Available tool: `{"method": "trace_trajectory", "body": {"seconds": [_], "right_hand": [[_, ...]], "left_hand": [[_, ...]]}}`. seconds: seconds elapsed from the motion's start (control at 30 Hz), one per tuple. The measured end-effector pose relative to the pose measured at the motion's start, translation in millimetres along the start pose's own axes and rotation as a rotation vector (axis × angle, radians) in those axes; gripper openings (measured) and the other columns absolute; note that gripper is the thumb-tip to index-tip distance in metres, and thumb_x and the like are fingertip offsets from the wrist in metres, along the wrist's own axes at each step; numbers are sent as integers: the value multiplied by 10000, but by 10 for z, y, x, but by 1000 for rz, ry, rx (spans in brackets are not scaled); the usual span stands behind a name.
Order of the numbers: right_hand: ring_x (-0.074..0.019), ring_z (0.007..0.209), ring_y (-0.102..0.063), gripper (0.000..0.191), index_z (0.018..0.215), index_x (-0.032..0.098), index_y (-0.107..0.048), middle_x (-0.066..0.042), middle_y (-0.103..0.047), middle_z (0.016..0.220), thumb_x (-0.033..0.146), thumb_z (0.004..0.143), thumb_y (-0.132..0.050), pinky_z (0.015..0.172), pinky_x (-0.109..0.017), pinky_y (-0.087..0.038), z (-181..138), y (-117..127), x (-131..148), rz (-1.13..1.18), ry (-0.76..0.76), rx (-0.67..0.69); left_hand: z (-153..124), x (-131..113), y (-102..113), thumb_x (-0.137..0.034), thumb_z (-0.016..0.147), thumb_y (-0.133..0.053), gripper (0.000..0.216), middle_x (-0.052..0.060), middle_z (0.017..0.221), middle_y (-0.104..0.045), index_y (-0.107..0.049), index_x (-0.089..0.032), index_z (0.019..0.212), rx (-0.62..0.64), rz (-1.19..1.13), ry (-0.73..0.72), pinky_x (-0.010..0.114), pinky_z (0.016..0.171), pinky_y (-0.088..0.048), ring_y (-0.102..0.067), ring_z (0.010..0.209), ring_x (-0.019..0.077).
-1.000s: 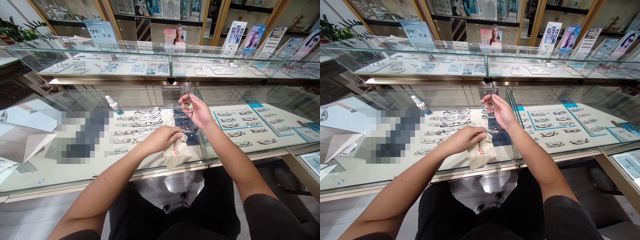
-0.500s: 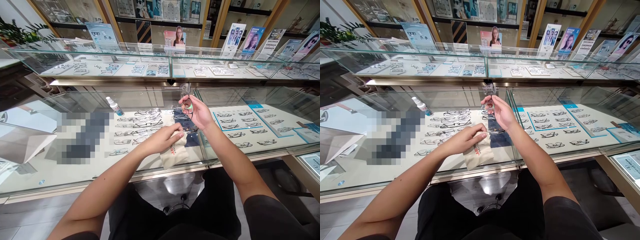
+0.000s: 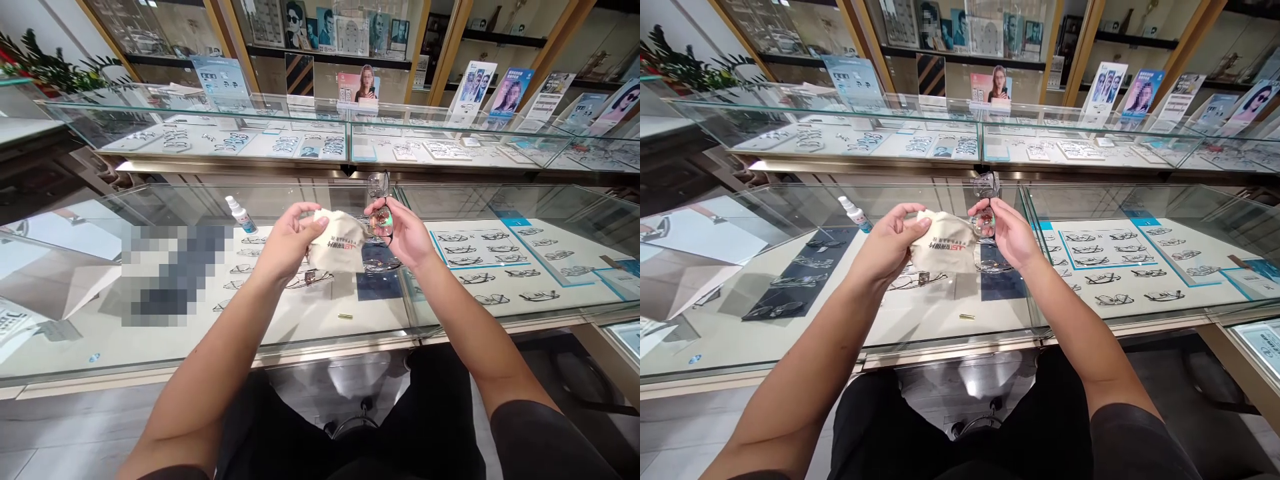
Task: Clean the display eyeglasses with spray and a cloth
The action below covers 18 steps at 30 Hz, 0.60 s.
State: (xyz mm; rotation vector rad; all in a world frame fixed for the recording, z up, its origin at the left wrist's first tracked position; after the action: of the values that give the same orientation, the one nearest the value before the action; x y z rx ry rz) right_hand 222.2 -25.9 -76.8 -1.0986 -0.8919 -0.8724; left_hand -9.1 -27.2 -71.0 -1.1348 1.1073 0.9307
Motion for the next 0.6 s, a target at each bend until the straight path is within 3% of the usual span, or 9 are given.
{"method": "trace_trajectory", "body": {"seconds": [0.1,0.2,0.3,0.47,0.6], "right_hand": [[-188,901,-638,223,987,271,-714,-61,-761,1136,471,1044,-633,728,-321,-539,-33,-38,-6,-24,21,18],[-186,904,-627,226,983,264,-730,-65,-761,1110,466,1036,-646,731,-316,-526,-59,-98,-36,-28,24,39],[-182,892,-620,228,982,252,-740,-63,-762,1090,472,1011,-688,733,-311,-515,-77,-159,-89,-11,7,65],[-174,867,-612,255,961,251,-725,-45,-748,1096,504,955,-758,741,-307,-504,-82,-204,-178,16,-26,66],[-161,844,-598,278,979,256,-742,-27,-738,1076,532,949,-767,758,-301,-491,-89,-227,-200,-16,-14,66]], "left_hand": [[60,-16,81,-299,705,-983,604,-35,789,-704,-581,-224,1149,-104,-74,-7,195,494,-415,-584,549,91],[75,14,82,-245,691,-967,605,-72,716,-633,-578,-226,1154,-125,-119,39,189,536,-433,-540,544,74],[50,39,17,-249,698,-941,587,-95,698,-575,-577,-232,1159,-97,-106,53,190,558,-433,-527,556,72],[-21,61,-136,-260,707,-926,576,-77,792,-624,-553,-229,1145,12,-99,40,217,626,-459,-581,635,83],[-56,80,-191,-263,732,-919,563,-76,786,-627,-547,-225,1153,56,-64,11,217,616,-403,-546,628,76]]}}
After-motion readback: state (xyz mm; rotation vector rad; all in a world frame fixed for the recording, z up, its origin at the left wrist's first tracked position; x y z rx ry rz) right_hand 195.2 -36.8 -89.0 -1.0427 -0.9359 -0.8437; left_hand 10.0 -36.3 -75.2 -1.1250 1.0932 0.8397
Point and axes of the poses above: each hand's wrist, its own z-axis towards the middle knuckle, its own y-axis out of the back of the hand, x = y × z, the point moved 3 cm from there along z, towards the middle knuckle
